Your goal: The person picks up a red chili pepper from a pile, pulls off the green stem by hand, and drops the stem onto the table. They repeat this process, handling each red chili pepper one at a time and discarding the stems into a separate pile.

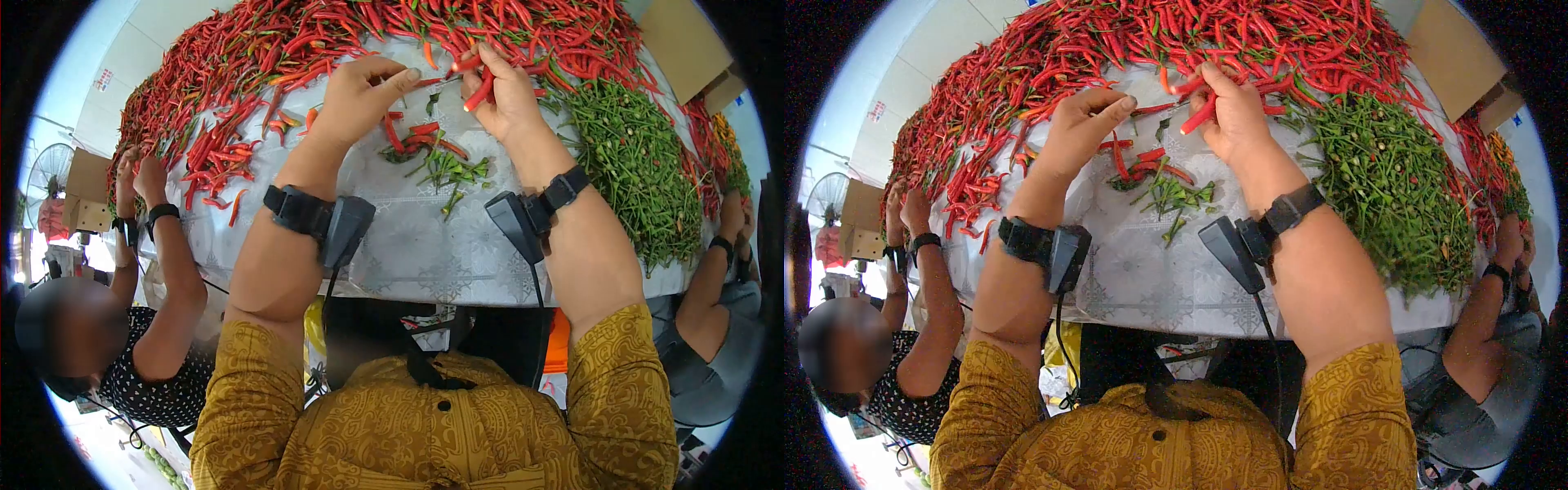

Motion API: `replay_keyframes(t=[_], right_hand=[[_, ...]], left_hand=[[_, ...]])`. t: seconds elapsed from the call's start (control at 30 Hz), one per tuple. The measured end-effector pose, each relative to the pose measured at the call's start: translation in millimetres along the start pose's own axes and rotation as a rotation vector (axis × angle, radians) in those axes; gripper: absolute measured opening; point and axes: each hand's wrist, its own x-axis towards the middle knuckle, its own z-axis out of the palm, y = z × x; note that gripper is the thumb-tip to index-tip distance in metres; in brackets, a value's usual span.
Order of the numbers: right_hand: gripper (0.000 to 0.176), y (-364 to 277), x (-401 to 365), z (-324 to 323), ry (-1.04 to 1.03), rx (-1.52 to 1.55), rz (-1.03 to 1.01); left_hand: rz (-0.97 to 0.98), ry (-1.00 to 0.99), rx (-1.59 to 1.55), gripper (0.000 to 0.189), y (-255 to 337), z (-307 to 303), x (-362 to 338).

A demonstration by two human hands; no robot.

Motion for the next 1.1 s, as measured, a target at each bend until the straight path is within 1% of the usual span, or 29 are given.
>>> replay_keyframes(t=[0.03,0.07,0.1,0.17,0.2,0.23,0.27,0.3,0.37,0.47,0.6,0.67,0.73,0.77,0.8,0.83,0.87,0.9,0.97,1.03,1.1], right_hand=[[0.015,0,0,0,0.001,0.0,0.0],[0.012,-1,-3,5,0.07,0.032,0.001],[0.01,-1,-5,8,0.139,0.063,0.002],[0.009,0,-3,6,0.108,0.064,0.007],[0.009,0,-2,4,0.078,0.063,0.012],[0.009,-1,-1,1,0.078,0.063,0.013],[0.009,-3,-2,-1,0.017,0.013,0.032],[0.009,-4,-2,-1,-0.043,-0.037,0.052],[0.01,-2,-2,-1,-0.031,-0.04,0.037],[0.012,0,-1,-1,-0.03,-0.051,0.016],[0.012,1,2,-4,-0.079,-0.042,0.026],[0.013,0,0,-3,-0.067,-0.033,0.032],[0.014,-1,-3,1,-0.055,-0.024,0.04],[0.015,-2,-5,4,-0.054,-0.066,0.025],[0.017,-2,-6,5,-0.053,-0.108,0.009],[0.017,-1,-6,5,-0.052,-0.108,0.009],[0.019,-1,-6,5,-0.102,-0.15,0.023],[0.021,-1,-7,5,-0.151,-0.192,0.037],[0.02,0,-10,8,-0.165,-0.213,0.032],[0.02,-1,-11,10,-0.179,-0.233,0.028],[0.016,-1,-12,10,-0.142,-0.214,0.024]], left_hand=[[0.007,0.086,0.195,0.027,-2,0,1],[0.013,0.172,0.391,0.027,-5,-1,3],[0.013,0.172,0.392,0.027,-14,-2,5],[0.197,0.208,0.658,0.026,-33,-3,10],[0.197,0.208,0.659,0.026,-39,-3,11],[0.208,0.171,0.73,0.026,-44,-2,11],[0.219,0.133,0.802,0.025,-43,-2,10],[0.217,0.134,0.802,0.025,-41,-2,9],[0.272,0.137,0.861,0.025,-37,-2,8],[0.214,0.1,0.789,0.024,-36,-3,10],[0.184,0.111,0.722,0.022,-24,-2,8],[0.025,0.154,0.555,0.02,-13,0,6],[0.047,0.162,0.495,0.02,-11,2,6],[0.068,0.172,0.435,0.019,-10,2,5],[0.068,0.172,0.435,0.019,-8,2,5],[0.108,0.168,0.419,0.019,-6,2,4],[0.148,0.164,0.402,0.019,-5,3,4],[0.148,0.164,0.402,0.019,-7,4,5],[0.223,0.11,0.336,0.021,-11,5,8],[0.199,0.092,0.344,0.023,-11,6,6],[0.174,0.074,0.353,0.025,-10,7,4]])
